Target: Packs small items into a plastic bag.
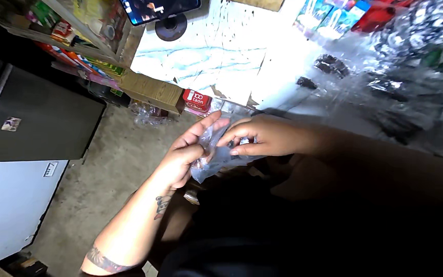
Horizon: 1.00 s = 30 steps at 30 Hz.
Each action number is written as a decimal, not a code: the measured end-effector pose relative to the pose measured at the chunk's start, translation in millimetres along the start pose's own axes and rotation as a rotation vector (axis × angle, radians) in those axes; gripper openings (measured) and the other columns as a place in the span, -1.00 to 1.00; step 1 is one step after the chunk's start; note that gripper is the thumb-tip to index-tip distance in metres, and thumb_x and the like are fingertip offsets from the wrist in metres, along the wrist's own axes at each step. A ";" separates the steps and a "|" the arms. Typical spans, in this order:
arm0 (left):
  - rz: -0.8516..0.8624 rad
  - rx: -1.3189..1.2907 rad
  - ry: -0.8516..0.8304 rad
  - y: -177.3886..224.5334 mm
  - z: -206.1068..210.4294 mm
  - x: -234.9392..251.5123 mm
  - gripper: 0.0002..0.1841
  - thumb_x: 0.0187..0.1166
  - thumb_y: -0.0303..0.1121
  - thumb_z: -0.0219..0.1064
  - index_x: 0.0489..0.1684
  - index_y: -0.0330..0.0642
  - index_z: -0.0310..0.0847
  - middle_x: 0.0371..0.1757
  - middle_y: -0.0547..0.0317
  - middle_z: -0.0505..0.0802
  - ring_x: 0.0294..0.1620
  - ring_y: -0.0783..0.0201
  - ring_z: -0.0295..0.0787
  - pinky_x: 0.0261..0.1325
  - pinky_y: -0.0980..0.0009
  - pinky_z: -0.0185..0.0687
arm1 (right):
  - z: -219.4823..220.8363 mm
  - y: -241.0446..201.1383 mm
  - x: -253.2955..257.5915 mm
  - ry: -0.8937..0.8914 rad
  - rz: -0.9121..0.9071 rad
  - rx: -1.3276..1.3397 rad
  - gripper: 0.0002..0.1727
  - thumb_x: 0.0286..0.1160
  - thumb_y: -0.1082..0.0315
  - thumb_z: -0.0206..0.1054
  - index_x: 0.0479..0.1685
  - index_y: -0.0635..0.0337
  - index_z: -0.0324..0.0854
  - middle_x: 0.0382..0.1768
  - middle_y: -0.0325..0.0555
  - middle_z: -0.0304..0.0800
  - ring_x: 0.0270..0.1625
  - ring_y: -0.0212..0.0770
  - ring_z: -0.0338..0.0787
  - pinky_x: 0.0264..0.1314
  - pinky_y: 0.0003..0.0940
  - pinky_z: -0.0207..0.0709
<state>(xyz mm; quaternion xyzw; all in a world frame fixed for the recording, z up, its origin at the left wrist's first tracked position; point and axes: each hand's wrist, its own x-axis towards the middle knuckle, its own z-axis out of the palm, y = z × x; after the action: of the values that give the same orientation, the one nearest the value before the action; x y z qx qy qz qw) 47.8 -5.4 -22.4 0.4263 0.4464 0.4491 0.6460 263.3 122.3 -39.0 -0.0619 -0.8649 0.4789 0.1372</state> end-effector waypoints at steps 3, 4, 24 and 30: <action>0.002 -0.043 -0.009 -1.2 -0.3 1.3 -0.20 0.33 -0.64 -0.03 0.79 -0.07 0.22 0.54 0.21 0.67 -0.59 0.65 0.43 -0.62 0.73 0.31 | -24.6 -1.8 -8.1 -0.026 0.054 -0.095 -0.63 0.63 0.21 0.36 0.31 0.16 0.73 0.09 -0.11 0.87 -0.02 -0.35 0.83 0.08 -0.45 0.72; -0.004 -0.048 -0.011 -0.9 -0.9 1.5 -0.19 0.33 -0.65 -0.03 0.80 -0.07 0.21 0.55 0.21 0.66 -0.60 0.64 0.42 -0.62 0.72 0.32 | -37.4 -3.2 -12.1 -0.003 0.074 -0.132 -0.64 0.64 0.20 0.35 0.29 0.15 0.74 0.11 -0.11 0.87 0.02 -0.34 0.84 0.10 -0.43 0.75; -0.091 -0.021 0.078 -5.9 -3.6 14.7 -0.23 0.39 -0.63 -0.04 0.78 -0.04 0.25 0.59 0.23 0.62 -0.43 0.61 0.56 -0.47 0.69 0.45 | -156.4 8.1 -107.9 0.507 1.125 -0.709 -0.58 0.79 0.14 0.18 0.39 0.19 0.70 0.32 0.52 0.68 0.43 0.63 0.58 0.34 0.72 0.27; -0.090 -0.004 0.078 -6.0 -5.4 13.4 -0.23 0.37 -0.61 -0.01 0.76 -0.02 0.27 0.59 0.21 0.61 -0.42 0.60 0.57 -0.44 0.68 0.46 | -161.0 20.9 -110.9 0.515 1.055 -0.700 -0.67 0.71 0.28 0.25 0.33 0.11 0.73 0.37 0.42 0.67 0.50 0.53 0.55 0.41 0.64 0.28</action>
<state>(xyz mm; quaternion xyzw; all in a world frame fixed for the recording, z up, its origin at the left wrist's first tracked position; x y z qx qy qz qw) 46.4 6.9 -32.0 0.3867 0.4892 0.4367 0.6484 416.4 237.6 4.7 -0.6276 -0.7628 0.1440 0.0586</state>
